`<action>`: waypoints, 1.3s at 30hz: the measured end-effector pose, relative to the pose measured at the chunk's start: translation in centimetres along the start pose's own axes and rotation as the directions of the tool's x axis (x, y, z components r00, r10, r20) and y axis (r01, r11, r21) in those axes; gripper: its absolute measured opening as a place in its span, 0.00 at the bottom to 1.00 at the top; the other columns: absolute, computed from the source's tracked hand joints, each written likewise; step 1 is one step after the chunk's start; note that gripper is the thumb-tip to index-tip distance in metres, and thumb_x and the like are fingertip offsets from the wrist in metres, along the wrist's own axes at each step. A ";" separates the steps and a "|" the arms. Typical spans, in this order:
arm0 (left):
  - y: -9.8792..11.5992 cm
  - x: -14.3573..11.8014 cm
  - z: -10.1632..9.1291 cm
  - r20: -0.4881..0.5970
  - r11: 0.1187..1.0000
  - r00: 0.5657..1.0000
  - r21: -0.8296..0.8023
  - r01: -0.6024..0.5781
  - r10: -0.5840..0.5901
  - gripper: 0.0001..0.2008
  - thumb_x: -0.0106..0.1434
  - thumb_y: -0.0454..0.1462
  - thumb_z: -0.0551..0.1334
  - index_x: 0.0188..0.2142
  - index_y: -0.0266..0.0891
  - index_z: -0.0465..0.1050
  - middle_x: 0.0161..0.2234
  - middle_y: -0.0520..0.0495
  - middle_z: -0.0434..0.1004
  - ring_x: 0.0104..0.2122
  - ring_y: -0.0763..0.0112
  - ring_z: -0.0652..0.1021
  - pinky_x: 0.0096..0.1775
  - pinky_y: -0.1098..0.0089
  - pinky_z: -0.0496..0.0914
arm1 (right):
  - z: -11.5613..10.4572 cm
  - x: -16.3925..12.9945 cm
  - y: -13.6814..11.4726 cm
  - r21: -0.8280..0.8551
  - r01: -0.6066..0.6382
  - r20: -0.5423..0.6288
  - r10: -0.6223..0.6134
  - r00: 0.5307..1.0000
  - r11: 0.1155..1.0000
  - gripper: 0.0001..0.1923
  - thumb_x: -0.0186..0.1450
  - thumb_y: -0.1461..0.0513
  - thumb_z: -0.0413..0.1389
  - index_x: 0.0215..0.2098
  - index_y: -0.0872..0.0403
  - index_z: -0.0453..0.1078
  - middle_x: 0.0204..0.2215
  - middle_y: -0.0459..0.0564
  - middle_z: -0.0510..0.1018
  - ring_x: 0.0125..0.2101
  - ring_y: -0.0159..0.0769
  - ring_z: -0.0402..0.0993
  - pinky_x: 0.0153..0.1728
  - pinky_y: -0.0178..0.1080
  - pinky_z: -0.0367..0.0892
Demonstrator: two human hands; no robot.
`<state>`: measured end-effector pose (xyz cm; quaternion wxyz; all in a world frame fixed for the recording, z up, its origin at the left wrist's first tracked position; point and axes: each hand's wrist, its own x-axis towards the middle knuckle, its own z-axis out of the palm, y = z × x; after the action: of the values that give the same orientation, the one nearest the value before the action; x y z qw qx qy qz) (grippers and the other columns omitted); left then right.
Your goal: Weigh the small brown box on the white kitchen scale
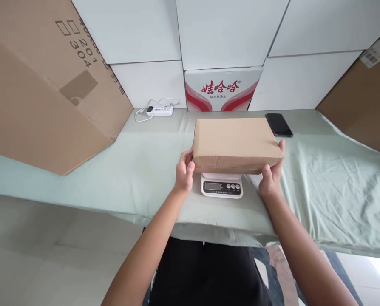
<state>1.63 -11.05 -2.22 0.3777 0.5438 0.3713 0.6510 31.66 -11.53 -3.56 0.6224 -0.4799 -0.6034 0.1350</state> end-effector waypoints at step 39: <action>-0.2 0.7 0.2 -0.110 0.983 0.983 -0.132 0.131 -0.146 0.37 0.66 0.71 0.64 0.52 0.43 0.84 0.60 0.35 0.88 0.65 0.43 0.84 0.66 0.47 0.77 | 0.9 0.1 -1.1 0.063 -0.024 -0.031 0.026 0.999 0.998 0.46 0.72 0.35 0.56 0.80 0.47 0.61 0.76 0.59 0.71 0.74 0.59 0.69 0.79 0.64 0.58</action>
<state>1.76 -10.26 -2.09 0.4325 0.4523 0.3888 0.6762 30.42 -11.56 -2.85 0.6450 -0.4697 -0.5828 0.1541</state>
